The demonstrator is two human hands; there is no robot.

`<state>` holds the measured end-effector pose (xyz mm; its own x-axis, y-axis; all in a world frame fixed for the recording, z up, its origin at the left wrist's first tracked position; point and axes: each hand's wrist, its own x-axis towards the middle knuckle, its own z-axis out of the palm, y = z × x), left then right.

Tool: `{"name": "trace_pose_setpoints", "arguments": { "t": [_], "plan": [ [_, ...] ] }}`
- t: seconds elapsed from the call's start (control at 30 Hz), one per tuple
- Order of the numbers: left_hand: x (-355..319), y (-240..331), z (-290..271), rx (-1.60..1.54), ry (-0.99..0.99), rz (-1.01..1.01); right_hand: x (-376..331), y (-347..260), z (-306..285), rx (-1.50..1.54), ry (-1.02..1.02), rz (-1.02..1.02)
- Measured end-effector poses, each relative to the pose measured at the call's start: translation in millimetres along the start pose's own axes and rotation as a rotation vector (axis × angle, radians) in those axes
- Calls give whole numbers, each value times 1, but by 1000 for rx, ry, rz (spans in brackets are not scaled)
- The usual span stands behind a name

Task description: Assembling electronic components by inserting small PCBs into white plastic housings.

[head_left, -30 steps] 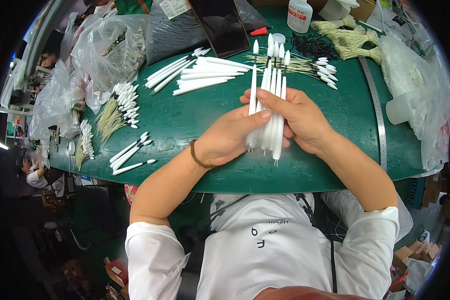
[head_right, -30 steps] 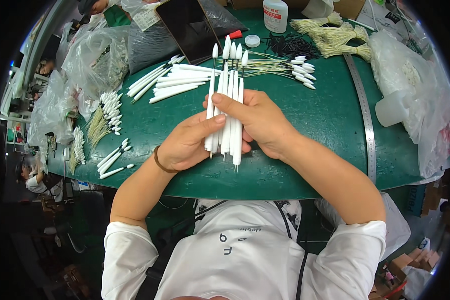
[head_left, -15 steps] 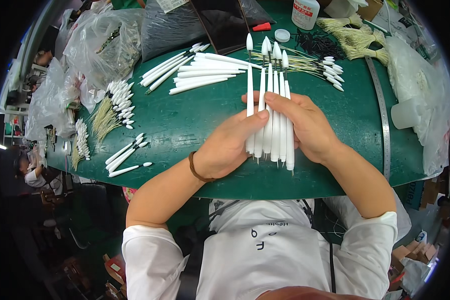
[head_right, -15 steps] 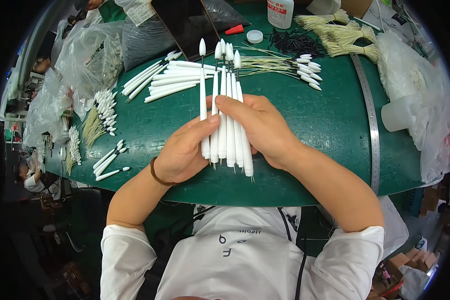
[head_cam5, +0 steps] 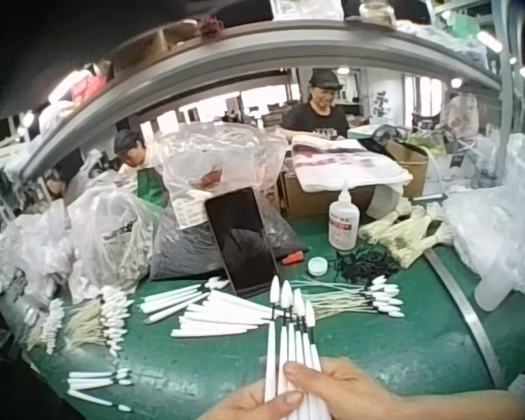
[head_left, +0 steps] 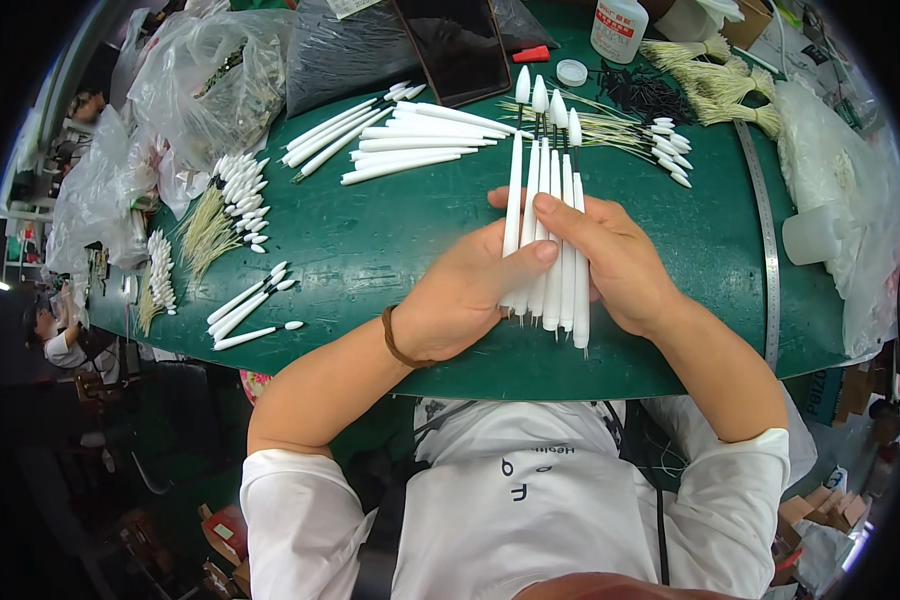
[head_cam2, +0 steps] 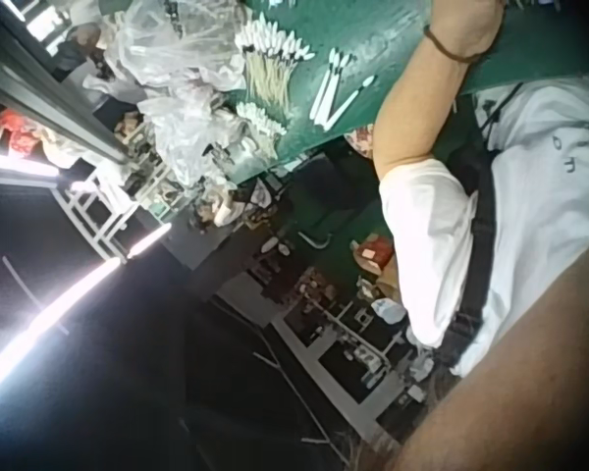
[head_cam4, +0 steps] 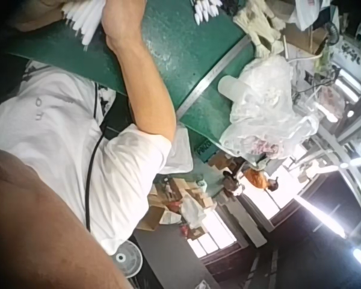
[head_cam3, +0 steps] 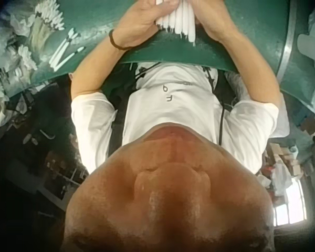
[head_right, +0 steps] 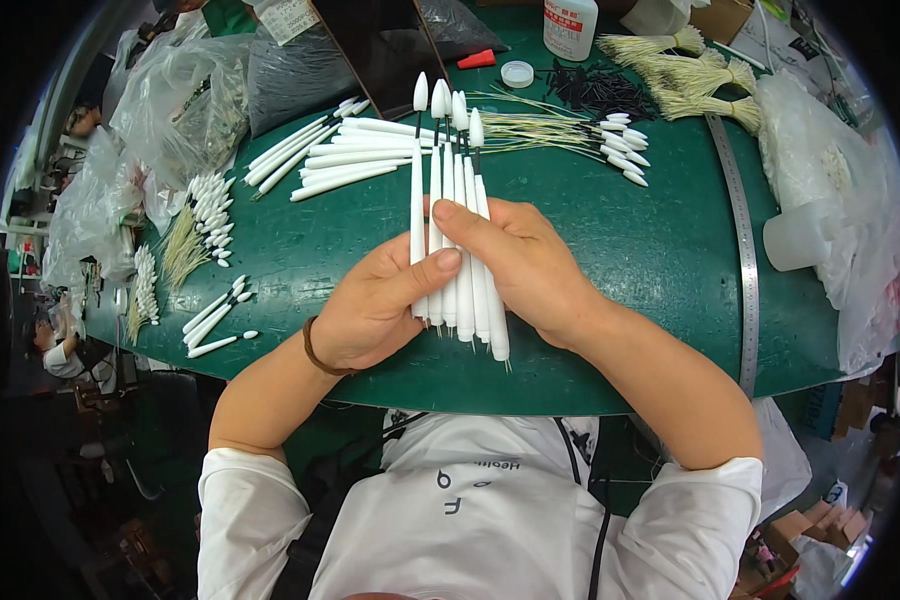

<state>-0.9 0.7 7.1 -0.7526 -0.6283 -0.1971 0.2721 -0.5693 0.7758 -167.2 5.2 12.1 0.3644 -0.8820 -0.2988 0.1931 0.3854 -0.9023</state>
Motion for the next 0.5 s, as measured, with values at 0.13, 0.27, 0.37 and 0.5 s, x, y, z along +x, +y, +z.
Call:
{"name": "trace_pose_setpoints", "arguments": {
  "t": [0.13, 0.27, 0.37, 0.5],
  "plan": [
    [1, 0, 1, -79, -23, 22, -2, -5, -1, 3, 10, 24],
    [2, -1, -1, -104, -33, 9, 0, -5, 2, 1, 21, -13],
    [1, 0, 0, -100, -33, 9, 0, -5, 4, 57, 37, -28],
    [1, -1, 1, -106, -9, 20, -1, -9, 8, 53, 39, -26]
  ]
}}
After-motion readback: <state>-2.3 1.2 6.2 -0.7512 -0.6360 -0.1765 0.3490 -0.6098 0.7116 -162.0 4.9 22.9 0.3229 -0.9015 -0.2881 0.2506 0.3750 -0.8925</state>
